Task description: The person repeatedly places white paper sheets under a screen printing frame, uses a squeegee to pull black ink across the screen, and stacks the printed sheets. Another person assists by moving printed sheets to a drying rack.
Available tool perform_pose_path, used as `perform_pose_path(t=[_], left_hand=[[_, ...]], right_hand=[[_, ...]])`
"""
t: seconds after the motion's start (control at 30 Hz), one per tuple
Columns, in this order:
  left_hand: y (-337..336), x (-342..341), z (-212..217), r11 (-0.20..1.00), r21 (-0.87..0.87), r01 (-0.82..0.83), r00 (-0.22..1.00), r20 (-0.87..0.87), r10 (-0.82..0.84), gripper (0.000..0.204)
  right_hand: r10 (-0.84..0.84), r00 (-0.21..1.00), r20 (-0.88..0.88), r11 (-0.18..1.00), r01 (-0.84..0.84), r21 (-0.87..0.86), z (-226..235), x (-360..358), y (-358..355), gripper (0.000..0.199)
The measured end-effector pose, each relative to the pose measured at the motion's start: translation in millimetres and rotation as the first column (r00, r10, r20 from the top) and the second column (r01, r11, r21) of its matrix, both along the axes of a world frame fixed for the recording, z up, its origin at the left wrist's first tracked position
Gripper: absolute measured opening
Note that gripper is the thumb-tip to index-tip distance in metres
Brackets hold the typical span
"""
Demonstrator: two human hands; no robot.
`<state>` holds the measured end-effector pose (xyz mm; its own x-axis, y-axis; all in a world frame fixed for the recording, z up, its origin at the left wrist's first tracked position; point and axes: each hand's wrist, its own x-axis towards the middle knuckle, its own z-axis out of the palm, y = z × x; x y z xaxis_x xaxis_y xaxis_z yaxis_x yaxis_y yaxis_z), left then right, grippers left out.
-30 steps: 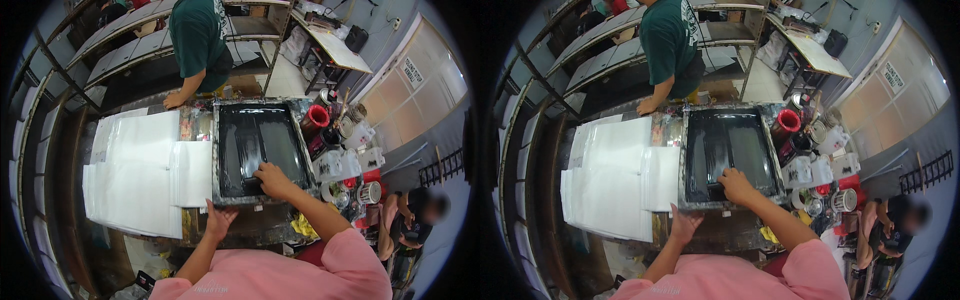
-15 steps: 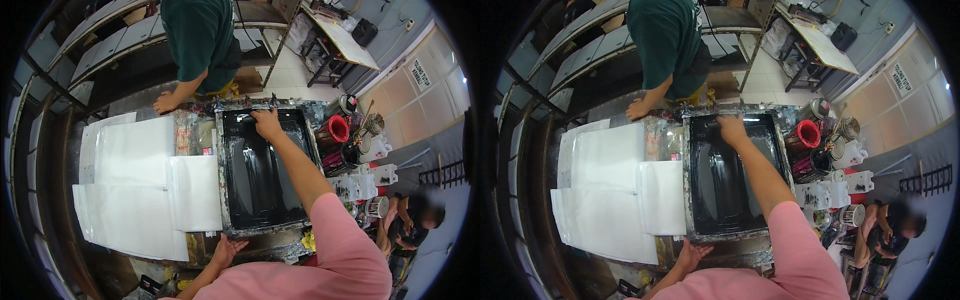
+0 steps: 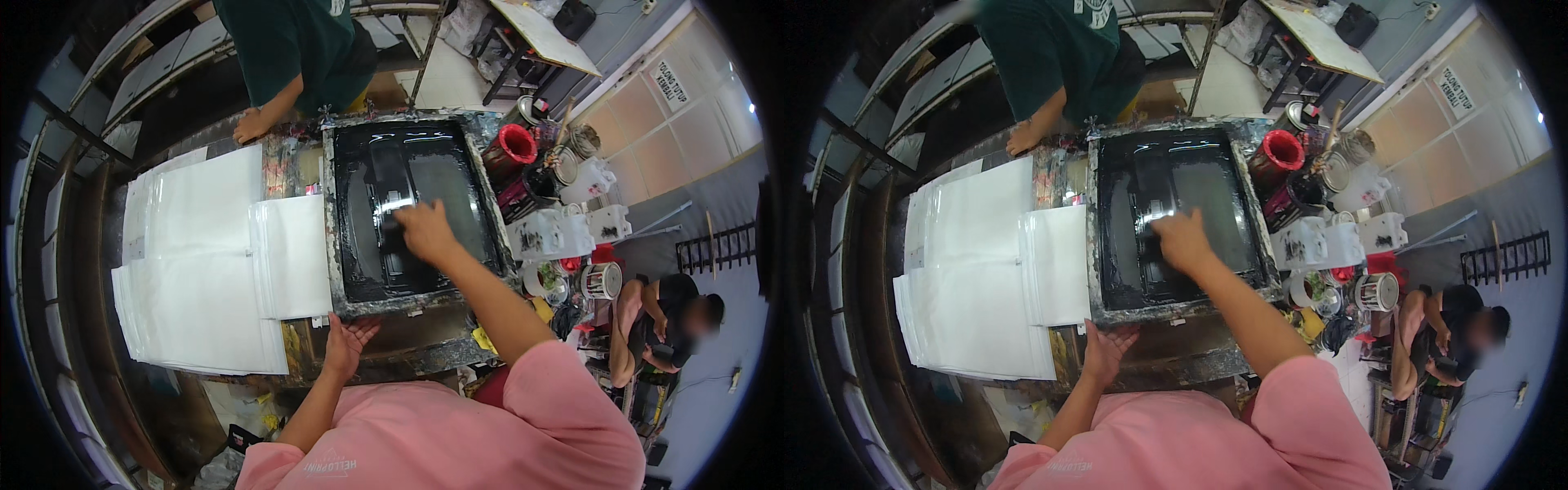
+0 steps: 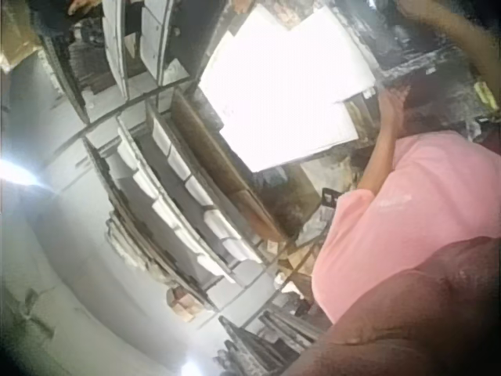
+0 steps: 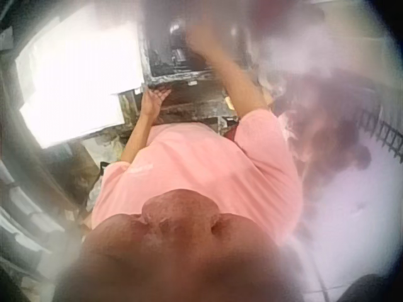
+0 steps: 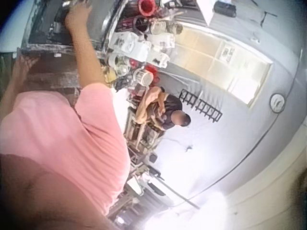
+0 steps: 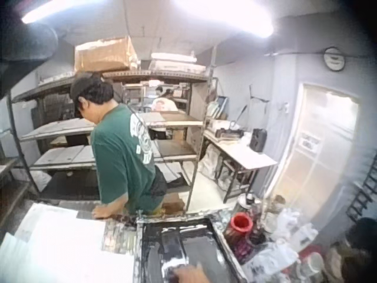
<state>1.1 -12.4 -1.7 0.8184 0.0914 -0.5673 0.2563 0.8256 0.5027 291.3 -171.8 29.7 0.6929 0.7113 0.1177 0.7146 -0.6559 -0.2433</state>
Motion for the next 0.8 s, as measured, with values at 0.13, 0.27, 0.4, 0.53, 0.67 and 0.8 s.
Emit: perform_pose_path(t=[0.13,0.27,0.4,0.53,0.67,0.8], left_hand=[[-2,8,5,0.999,0.051,0.001,1.0,-0.012,-0.001,0.09],[-4,12,-2,1.0,0.001,0.005,0.998,-0.064,-0.005,0.108],[-7,14,-8,0.995,-0.082,-0.05,0.99,-0.138,0.039,0.12],[-3,13,-20,0.992,-0.116,-0.051,0.98,-0.199,0.027,0.128],[3,10,-33,0.985,-0.173,0.018,0.985,-0.169,-0.047,0.139],[2,9,-32,0.982,-0.19,0.004,0.963,-0.264,-0.055,0.134]], right_hand=[[-0.003,0.993,-0.121,0.983,-0.019,-0.182,54,-107,-33,0.035],[-0.055,0.983,-0.178,0.994,0.037,-0.104,39,-115,-42,0.036],[-0.069,0.995,-0.068,0.997,0.065,-0.049,25,-126,-44,0.042],[-0.068,0.995,-0.079,0.995,0.062,-0.081,19,-139,-47,0.042],[-0.038,0.994,-0.102,0.987,0.021,-0.16,2,-135,-39,0.044],[-0.065,0.998,0.028,0.993,0.067,-0.095,-36,-73,-9,0.043]])
